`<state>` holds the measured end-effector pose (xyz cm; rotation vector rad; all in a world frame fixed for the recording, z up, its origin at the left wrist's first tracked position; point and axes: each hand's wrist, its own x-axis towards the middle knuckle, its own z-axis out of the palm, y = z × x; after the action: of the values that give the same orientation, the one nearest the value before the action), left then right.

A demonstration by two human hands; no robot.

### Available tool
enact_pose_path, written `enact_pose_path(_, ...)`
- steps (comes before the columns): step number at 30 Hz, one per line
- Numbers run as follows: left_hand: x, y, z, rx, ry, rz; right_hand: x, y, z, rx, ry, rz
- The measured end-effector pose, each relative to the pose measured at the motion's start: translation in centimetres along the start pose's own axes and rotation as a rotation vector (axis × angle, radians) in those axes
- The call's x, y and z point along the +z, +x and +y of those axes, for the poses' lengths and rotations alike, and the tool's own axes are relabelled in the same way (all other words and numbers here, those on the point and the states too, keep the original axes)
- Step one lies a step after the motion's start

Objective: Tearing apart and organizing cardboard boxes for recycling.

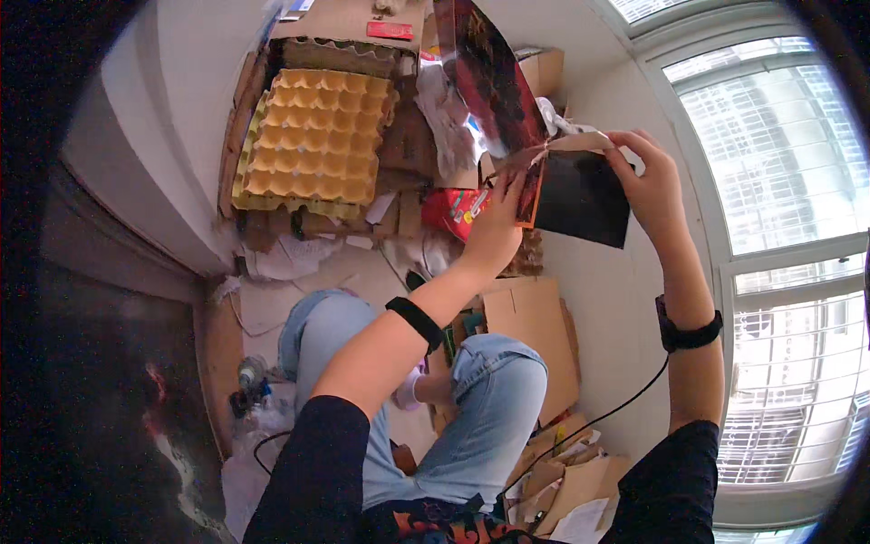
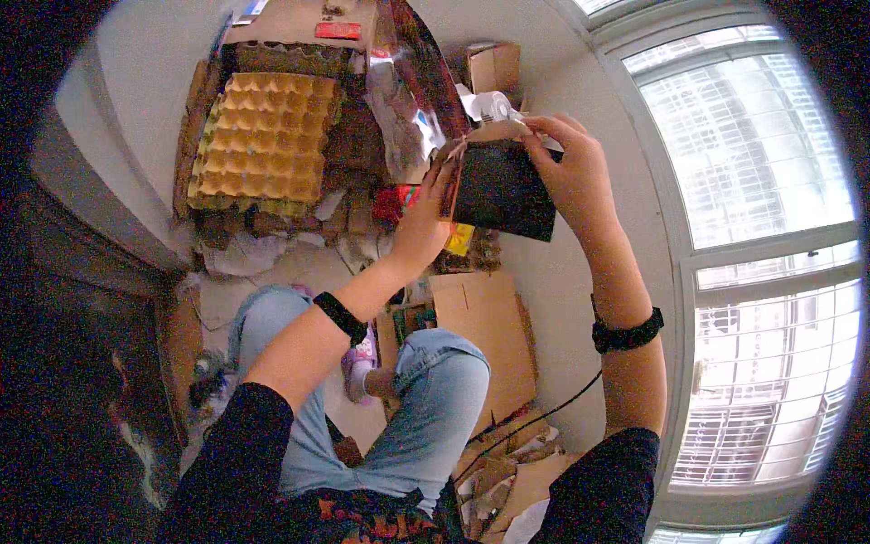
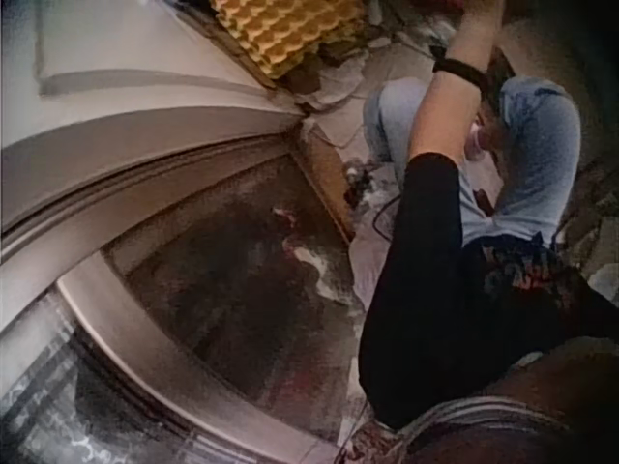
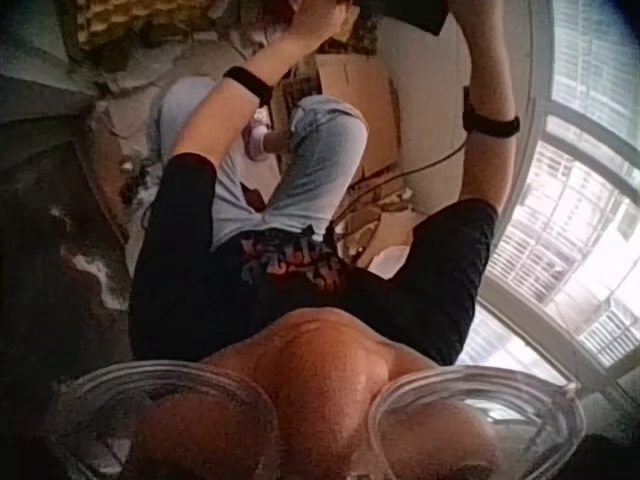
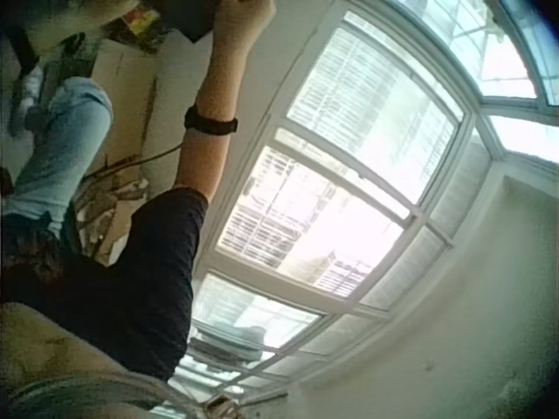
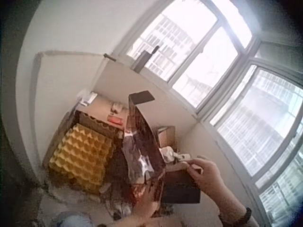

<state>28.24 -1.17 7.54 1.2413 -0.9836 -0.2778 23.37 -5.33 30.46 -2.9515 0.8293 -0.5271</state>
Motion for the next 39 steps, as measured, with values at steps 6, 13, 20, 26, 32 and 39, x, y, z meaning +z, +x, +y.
enact_pose_path(6,-1.6,0.8,0.9,-0.2,-0.103,-0.075,-0.3,-1.3,1.6,-0.245,-0.274,0.104)
enact_pose_path(13,-1.1,1.3,0.0,-0.121,-0.203,0.046,-0.2,-0.2,6.5,-0.112,-0.423,0.07)
enact_pose_path(20,-2.3,2.5,0.6,-0.368,-0.149,0.175,1.6,0.4,6.9,-0.132,-0.007,0.129)
enact_pose_path(26,-2.4,3.1,-4.9,-0.241,-0.189,0.155,4.6,-1.4,1.4,-0.048,0.251,0.009)
enact_pose_path(32,-2.2,2.8,-4.5,-0.257,-0.117,0.148,6.3,-1.3,-0.4,0.212,0.429,-0.053)
enact_pose_path(39,-2.0,2.5,-2.4,-0.172,0.007,0.24,4.1,1.2,0.8,0.205,0.536,0.05)
